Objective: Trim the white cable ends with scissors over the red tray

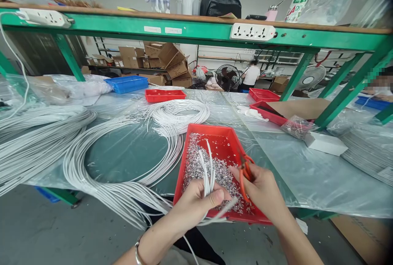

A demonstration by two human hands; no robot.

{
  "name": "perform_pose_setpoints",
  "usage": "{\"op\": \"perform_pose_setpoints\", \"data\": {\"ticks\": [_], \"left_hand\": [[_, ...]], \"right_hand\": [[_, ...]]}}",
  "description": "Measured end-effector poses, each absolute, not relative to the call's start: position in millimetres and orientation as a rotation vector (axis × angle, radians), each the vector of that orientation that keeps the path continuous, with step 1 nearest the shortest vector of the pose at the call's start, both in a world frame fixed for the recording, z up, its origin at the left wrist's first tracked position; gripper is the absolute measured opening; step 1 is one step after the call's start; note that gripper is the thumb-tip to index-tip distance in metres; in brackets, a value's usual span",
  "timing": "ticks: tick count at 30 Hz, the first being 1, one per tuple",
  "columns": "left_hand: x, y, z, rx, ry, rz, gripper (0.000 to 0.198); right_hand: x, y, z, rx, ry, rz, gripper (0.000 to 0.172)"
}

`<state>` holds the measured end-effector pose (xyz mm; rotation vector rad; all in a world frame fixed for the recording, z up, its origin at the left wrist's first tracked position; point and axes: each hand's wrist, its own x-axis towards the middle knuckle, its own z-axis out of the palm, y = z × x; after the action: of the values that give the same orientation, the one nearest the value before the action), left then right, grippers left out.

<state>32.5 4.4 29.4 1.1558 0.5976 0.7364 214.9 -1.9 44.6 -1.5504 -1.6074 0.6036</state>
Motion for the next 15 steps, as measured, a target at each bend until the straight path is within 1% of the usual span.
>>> {"op": "perform_pose_setpoints", "data": {"ticks": [2,3,5,6,8,10,12,13,15], "left_hand": [[34,5,28,1.210,0.622,0.764,0.042],[34,5,27,1.182,0.582,0.773,0.045],[33,4,25,1.078,0.446,0.798,0.049],[33,3,25,1.053,0.393,0.817,0.049],[31,2,28,1.052,0.413,0.841,0.046],[30,3,32,1.073,0.510,0.855,0.042],[30,4,37,1.076,0.557,0.861,0.041],[30,5,39,1.068,0.561,0.866,0.042],[31,3,42,1.037,0.551,0.857,0.045]], "right_hand": [[223,4,39,-1.600,-1.669,0.620,0.031],[226,6,38,-1.579,-1.701,0.676,0.035],[228,4,39,-1.462,-1.741,0.842,0.052],[228,1,42,-1.388,-1.749,0.924,0.054],[228,-9,51,-1.225,-1.732,1.095,0.051],[228,-23,60,-1.156,-1.645,1.273,0.048],[229,-38,67,-1.217,-1.526,1.421,0.055],[228,-45,70,-1.265,-1.521,1.442,0.061],[226,-56,71,-1.388,-1.554,1.390,0.062]]}}
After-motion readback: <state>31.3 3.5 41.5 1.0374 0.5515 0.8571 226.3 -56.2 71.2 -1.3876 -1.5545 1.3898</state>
